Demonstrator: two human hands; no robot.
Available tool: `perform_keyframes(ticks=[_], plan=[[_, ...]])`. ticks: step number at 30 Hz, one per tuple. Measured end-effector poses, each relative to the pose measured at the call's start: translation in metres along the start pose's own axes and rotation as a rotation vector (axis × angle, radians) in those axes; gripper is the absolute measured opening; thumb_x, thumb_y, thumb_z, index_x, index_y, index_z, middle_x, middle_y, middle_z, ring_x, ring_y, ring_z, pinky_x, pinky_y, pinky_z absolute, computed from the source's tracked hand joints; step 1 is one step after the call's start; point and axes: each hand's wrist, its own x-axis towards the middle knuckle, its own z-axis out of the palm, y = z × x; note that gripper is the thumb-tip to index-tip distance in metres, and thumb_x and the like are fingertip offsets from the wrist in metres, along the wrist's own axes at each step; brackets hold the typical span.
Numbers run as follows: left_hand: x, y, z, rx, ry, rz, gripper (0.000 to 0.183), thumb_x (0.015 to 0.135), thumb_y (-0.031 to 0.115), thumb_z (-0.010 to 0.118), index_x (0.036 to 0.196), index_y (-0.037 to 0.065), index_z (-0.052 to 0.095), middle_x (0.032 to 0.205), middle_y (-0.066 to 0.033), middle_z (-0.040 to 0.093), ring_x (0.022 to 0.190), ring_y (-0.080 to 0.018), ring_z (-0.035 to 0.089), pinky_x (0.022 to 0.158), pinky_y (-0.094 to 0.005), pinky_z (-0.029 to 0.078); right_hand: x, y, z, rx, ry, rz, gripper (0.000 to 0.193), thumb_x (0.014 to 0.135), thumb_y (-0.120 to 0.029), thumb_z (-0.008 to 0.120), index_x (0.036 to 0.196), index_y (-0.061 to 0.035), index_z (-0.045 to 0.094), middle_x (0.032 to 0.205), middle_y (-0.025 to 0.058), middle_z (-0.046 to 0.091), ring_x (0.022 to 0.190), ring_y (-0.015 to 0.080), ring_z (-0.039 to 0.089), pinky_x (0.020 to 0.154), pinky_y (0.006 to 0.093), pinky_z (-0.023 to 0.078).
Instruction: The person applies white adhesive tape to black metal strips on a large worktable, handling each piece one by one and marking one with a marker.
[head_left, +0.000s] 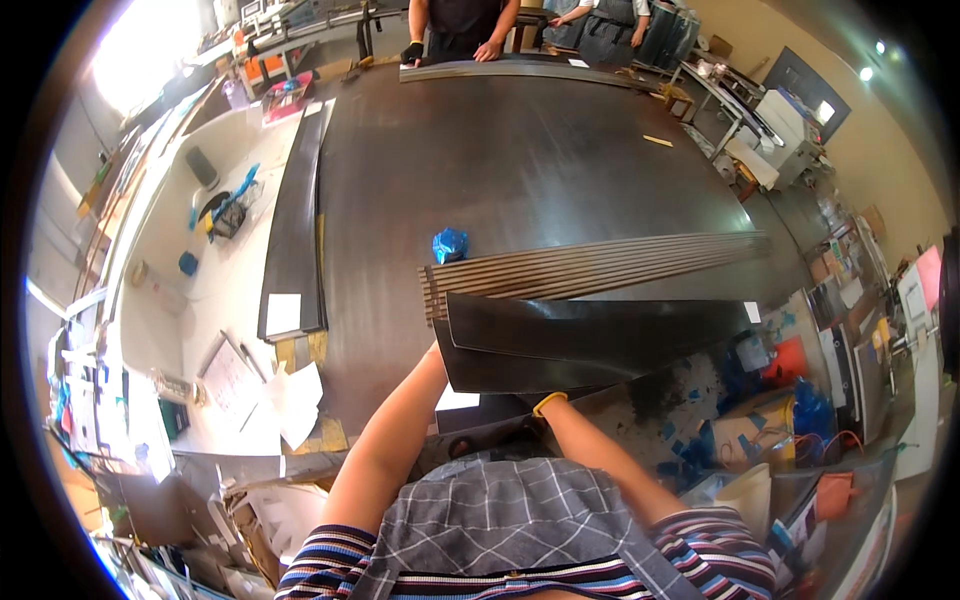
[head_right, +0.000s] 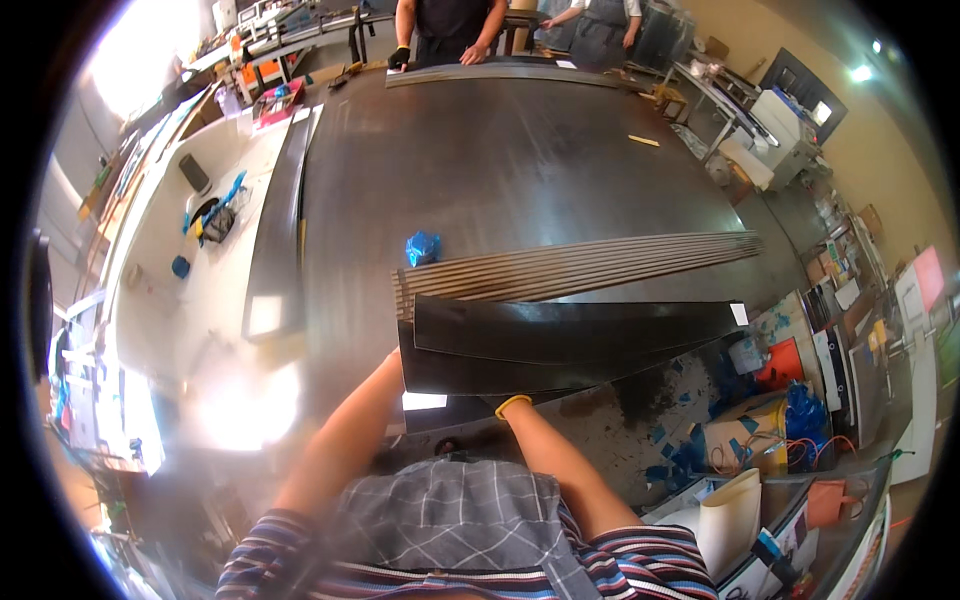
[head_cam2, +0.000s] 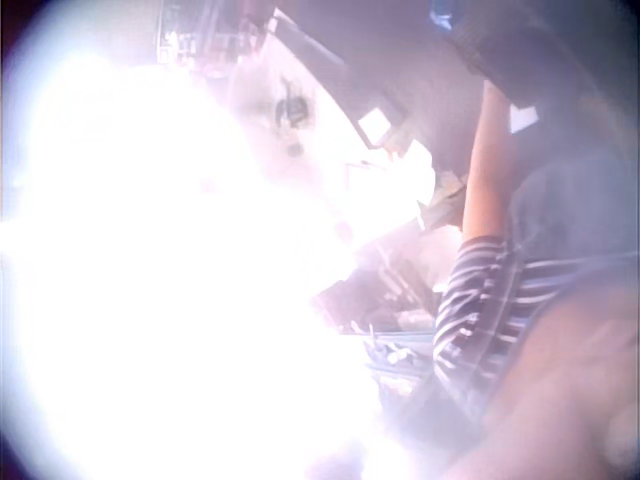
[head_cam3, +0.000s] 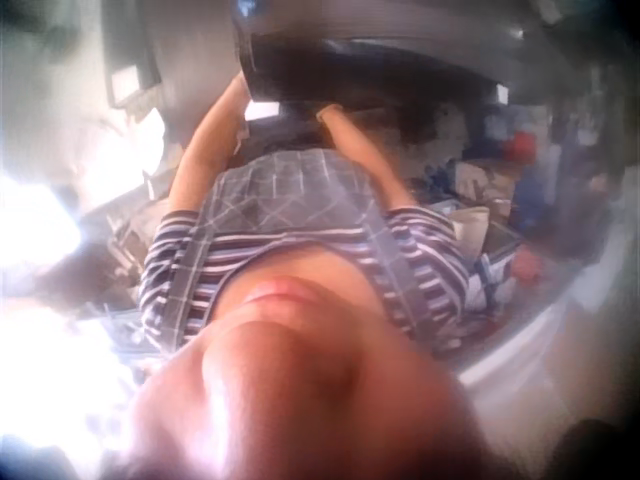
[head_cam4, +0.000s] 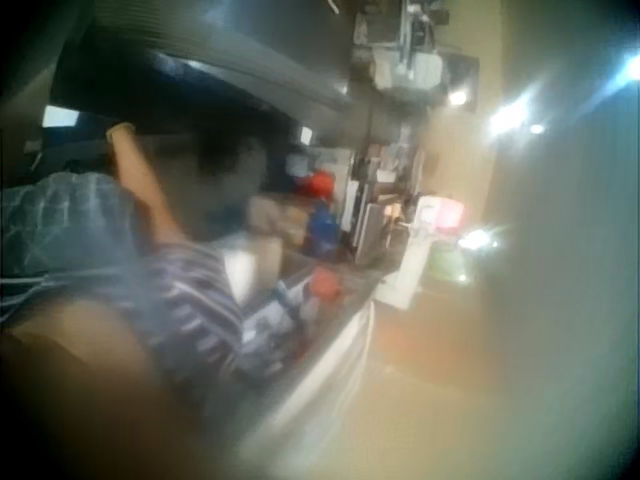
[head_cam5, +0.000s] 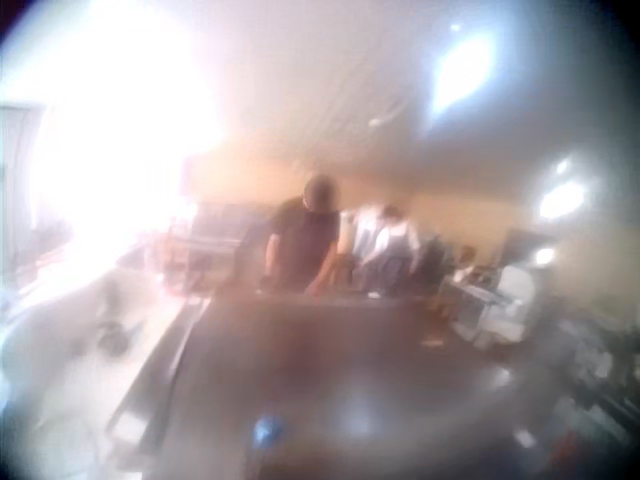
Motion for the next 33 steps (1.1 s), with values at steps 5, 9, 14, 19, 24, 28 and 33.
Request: perform_keyframes(ticks=[5, 9, 14, 19, 24, 28, 33], plan=[[-0.017, -0.022, 0.005, 0.061, -0.021, 0.031, 0.019, 0.082, 0.019, 0.058, 0.096, 0.011, 0.067, 0.111, -0.0139, 0.062, 0.100, -0.0330, 0.059, 0.084, -0.0393, 0.050, 0.007, 0.015, 0.017, -0.042, 0.052, -0.045, 0.036, 0.088, -0.031, 0.052, 0.113, -0.0059, 0.060, 0.118, 0.0195, 0.058, 0.112, 0.0356, 0.052, 0.099, 0.0419, 0.040], [-0.116, -0.010, -0.025, 0.180, -0.136, 0.117, 0.014, 0.081, 0.012, 0.057, 0.092, 0.012, 0.067, 0.101, -0.0139, 0.062, 0.095, -0.0342, 0.059, 0.081, -0.0398, 0.049, 0.008, 0.018, 0.026, -0.051, 0.064, -0.095, 0.035, 0.088, -0.030, 0.051, 0.111, -0.0055, 0.061, 0.116, 0.0199, 0.059, 0.111, 0.0357, 0.053, 0.098, 0.0420, 0.041], [-0.246, 0.003, -0.067, -0.399, -0.214, -0.008, 0.004, 0.078, 0.006, 0.062, 0.081, 0.005, 0.059, 0.085, -0.0094, 0.058, 0.079, -0.0245, 0.059, 0.070, -0.0368, 0.049, 0.002, 0.044, 0.025, -0.164, 0.122, -0.140, 0.033, 0.087, -0.028, 0.051, 0.109, -0.0051, 0.061, 0.114, 0.0203, 0.059, 0.109, 0.0359, 0.054, 0.097, 0.0422, 0.042], [-0.337, -0.030, -0.099, -0.929, 0.554, -0.459, 0.004, 0.083, 0.006, 0.060, 0.085, 0.008, 0.057, 0.077, 0.0023, 0.054, 0.070, -0.0071, 0.054, 0.060, -0.0217, 0.043, 0.004, 0.053, 0.035, -0.211, 0.154, -0.211, 0.032, 0.087, -0.027, 0.051, 0.107, -0.0046, 0.062, 0.112, 0.0207, 0.060, 0.108, 0.0361, 0.055, 0.096, 0.0424, 0.042], [-0.344, -0.153, -0.075, -0.568, 0.943, -0.835, 0.014, 0.084, 0.009, 0.057, 0.096, 0.002, 0.058, 0.085, -0.0045, 0.061, 0.081, -0.0125, 0.059, 0.067, -0.0259, 0.046, 0.010, 0.064, 0.045, -0.237, 0.177, -0.257, 0.030, 0.087, -0.025, 0.050, 0.105, -0.0042, 0.062, 0.111, 0.0212, 0.060, 0.106, 0.0363, 0.055, 0.095, 0.0426, 0.043], [-0.263, -0.132, -0.049, 0.070, 1.173, -0.632, 0.048, 0.080, 0.004, 0.060, 0.126, 0.001, 0.046, 0.114, -0.0186, 0.057, 0.104, -0.0314, 0.056, 0.092, -0.0401, 0.044, 0.009, 0.058, 0.035, -0.205, 0.117, -0.157, 0.029, 0.087, -0.024, 0.049, 0.103, -0.0034, 0.062, 0.108, 0.0222, 0.061, 0.104, 0.0366, 0.056, 0.095, 0.0430, 0.043], [-0.147, -0.052, -0.006, -0.033, 0.522, -0.243, 0.034, 0.079, 0.015, 0.064, 0.111, 0.005, 0.061, 0.114, -0.0177, 0.060, 0.111, -0.0366, 0.052, 0.097, -0.0432, 0.043, 0.004, 0.043, 0.027, -0.054, -0.115, 0.062, 0.053, 0.090, -0.044, 0.042, 0.130, -0.0090, 0.043, 0.137, 0.0168, 0.034, 0.128, 0.0334, 0.031, 0.107, 0.0412, 0.026]])
